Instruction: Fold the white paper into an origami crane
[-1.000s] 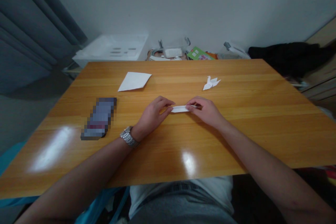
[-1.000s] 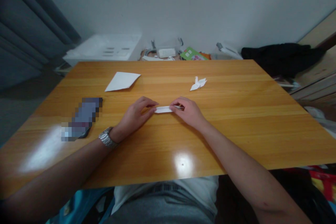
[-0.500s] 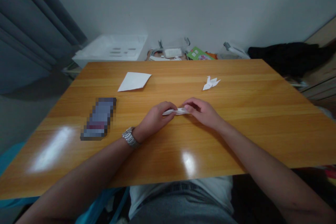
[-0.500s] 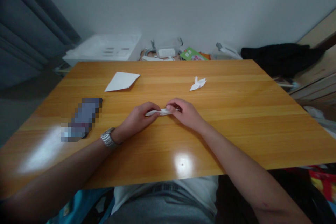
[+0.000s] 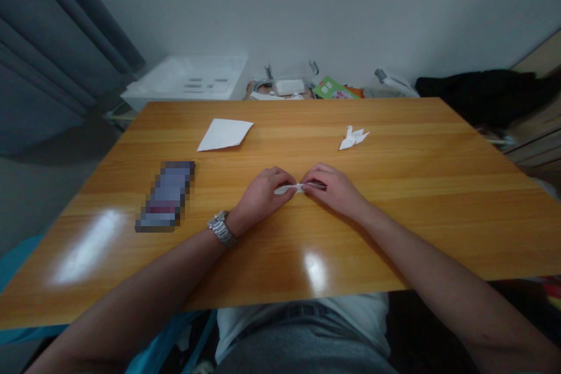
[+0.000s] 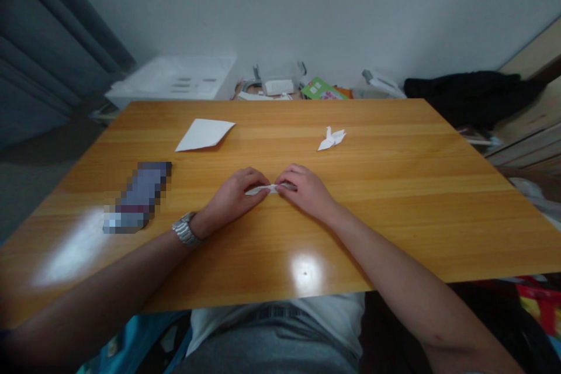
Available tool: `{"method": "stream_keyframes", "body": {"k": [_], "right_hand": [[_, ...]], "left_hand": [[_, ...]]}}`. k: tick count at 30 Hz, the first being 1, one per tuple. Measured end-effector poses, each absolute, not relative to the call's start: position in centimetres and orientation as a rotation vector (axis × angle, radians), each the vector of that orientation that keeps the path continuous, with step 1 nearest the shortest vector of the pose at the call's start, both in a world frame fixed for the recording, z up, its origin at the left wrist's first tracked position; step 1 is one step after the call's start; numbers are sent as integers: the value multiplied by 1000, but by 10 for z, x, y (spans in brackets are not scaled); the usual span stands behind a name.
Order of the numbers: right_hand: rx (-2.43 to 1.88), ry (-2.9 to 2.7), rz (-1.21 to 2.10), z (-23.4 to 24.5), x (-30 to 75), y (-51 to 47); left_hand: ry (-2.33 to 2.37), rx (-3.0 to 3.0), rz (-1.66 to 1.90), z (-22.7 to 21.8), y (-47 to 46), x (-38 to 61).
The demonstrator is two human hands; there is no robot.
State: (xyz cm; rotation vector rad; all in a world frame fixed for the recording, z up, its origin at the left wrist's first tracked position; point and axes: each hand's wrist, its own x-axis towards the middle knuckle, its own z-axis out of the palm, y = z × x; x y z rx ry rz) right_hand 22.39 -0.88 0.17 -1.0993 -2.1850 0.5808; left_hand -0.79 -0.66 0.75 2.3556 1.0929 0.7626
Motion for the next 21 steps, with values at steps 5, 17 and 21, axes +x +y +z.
{"method": "stream_keyframes", "body": {"k": [5, 17, 21], "right_hand": [[-1115, -2225, 546, 5, 221, -10], [-1125, -2357, 379, 4, 220, -10], [-1121, -2437, 186, 3, 217, -11]], "left_hand": [[1136, 2365, 765, 6, -6, -5], [1168, 2458, 728, 1, -4, -4], [1174, 2514, 716, 0, -4, -2]]}}
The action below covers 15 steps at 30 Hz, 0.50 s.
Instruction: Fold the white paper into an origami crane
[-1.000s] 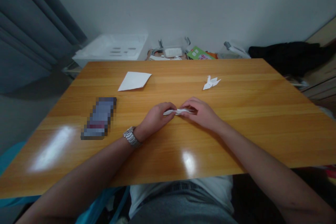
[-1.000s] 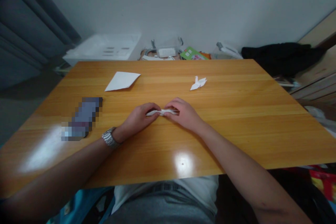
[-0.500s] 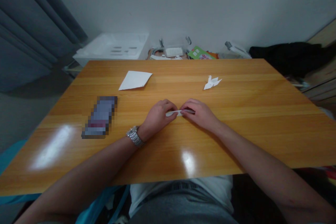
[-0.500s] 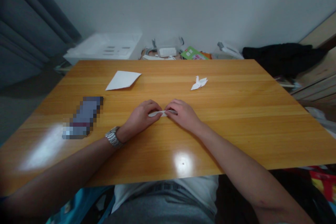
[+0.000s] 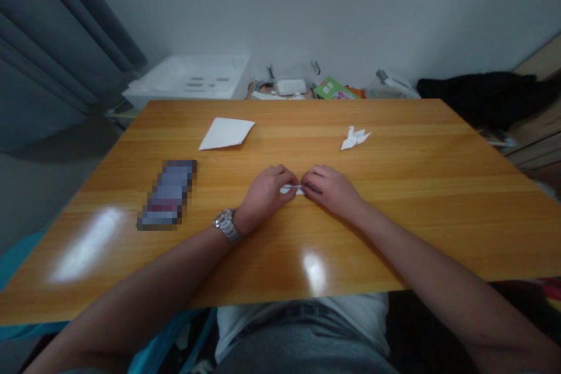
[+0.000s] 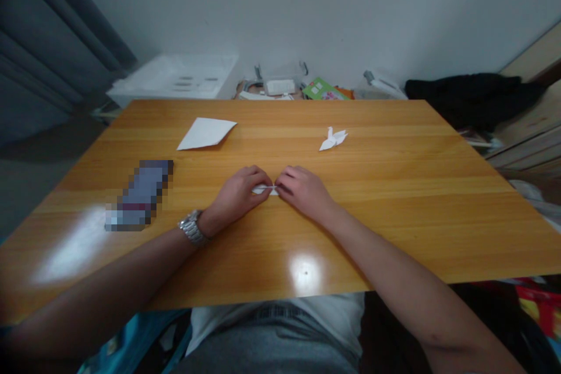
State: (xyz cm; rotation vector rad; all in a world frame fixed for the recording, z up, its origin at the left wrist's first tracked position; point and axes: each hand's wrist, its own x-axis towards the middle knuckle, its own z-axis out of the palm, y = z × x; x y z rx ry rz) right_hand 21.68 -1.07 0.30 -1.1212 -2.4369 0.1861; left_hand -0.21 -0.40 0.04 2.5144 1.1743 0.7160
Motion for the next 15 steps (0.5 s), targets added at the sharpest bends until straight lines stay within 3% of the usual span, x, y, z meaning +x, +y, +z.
{"method": "stream_keyframes", "body": {"k": [7, 15], "right_hand": [[-1139, -2563, -86, 7, 212, -18], [-1165, -2605, -134, 11, 213, -23]], "left_hand": [[1094, 2689, 614, 9, -6, -4], [1036, 2704, 510, 12, -9, -6]]}}
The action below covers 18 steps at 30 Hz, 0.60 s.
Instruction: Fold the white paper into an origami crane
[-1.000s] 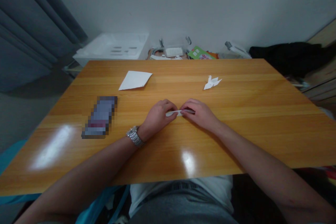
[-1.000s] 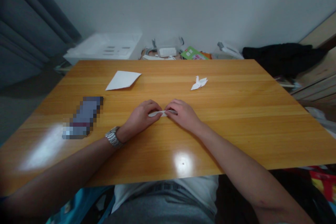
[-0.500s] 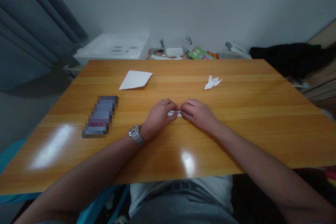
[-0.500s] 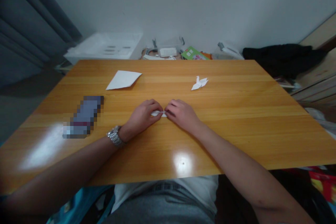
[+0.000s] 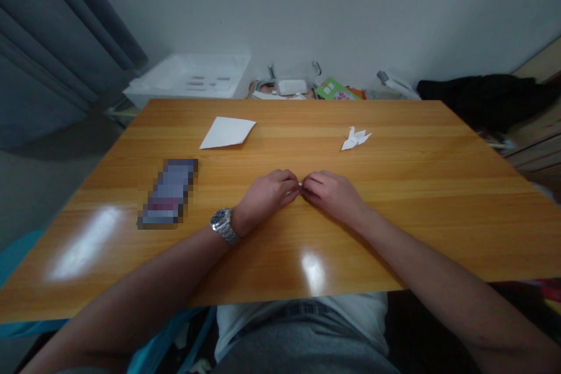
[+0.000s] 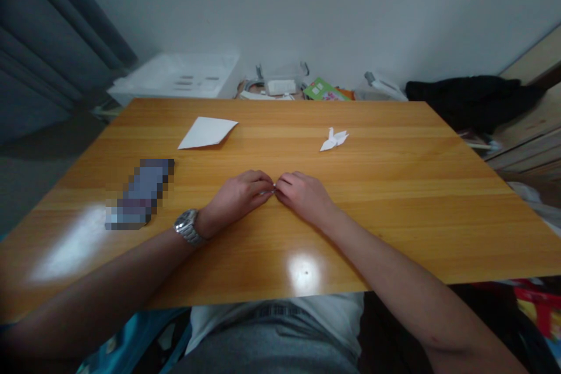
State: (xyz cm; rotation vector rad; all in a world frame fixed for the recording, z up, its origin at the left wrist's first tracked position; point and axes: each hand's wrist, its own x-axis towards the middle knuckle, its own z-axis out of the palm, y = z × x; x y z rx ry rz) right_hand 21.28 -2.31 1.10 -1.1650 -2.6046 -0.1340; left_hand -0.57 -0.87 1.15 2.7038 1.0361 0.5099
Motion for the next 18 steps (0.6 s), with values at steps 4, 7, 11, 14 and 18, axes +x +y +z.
{"method": "stream_keyframes", "body": {"k": [4, 7, 11, 14, 18], "right_hand": [[-1093, -2611, -77, 9, 216, -22], [-1054, -2599, -39, 8, 218, -21], [-1006, -2597, -15, 9, 220, -19], [-985, -2602, -5, 13, 222, -17], [-942, -2611, 43, 16, 228, -14]], "left_hand": [[1057, 2722, 482, 14, -11, -4], [1057, 2741, 474, 15, -12, -4], [1112, 2717, 501, 14, -12, -3], [1127, 2701, 506, 14, -12, -4], [1086, 2754, 439, 16, -12, -6]]}}
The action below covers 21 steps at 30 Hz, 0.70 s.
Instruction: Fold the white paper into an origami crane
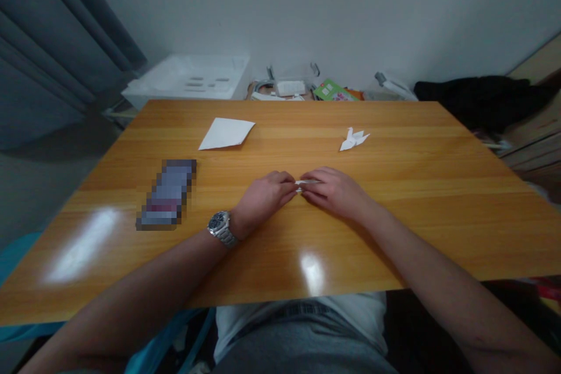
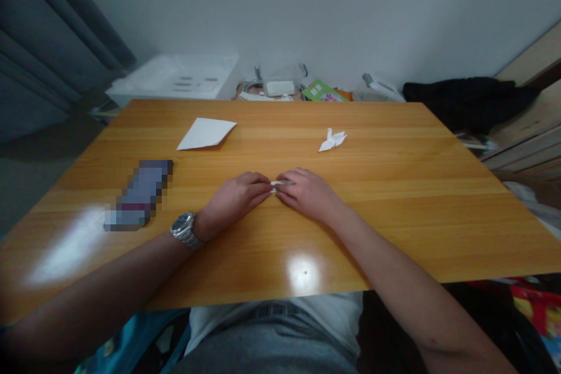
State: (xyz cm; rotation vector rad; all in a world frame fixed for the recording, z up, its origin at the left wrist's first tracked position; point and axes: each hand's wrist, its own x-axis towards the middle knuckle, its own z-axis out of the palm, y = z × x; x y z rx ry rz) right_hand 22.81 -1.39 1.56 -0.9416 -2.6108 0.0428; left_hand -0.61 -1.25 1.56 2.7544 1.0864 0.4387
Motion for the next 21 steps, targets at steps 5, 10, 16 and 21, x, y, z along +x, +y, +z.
{"method": "stream_keyframes", "body": {"k": [5, 10, 16, 21], "right_hand": [[-915, -2643, 137, 17, 233, -14], [-937, -2647, 194, 19, 235, -15], [-938, -2599, 202, 14, 237, -10], [-988, -2496, 214, 8, 236, -8]], "left_hand": [[1040, 2812, 385, 17, -11, -10], [1010, 2768, 403, 16, -10, -12], [1043, 2697, 500, 15, -10, -12], [996, 2712, 455, 17, -9, -11]]}}
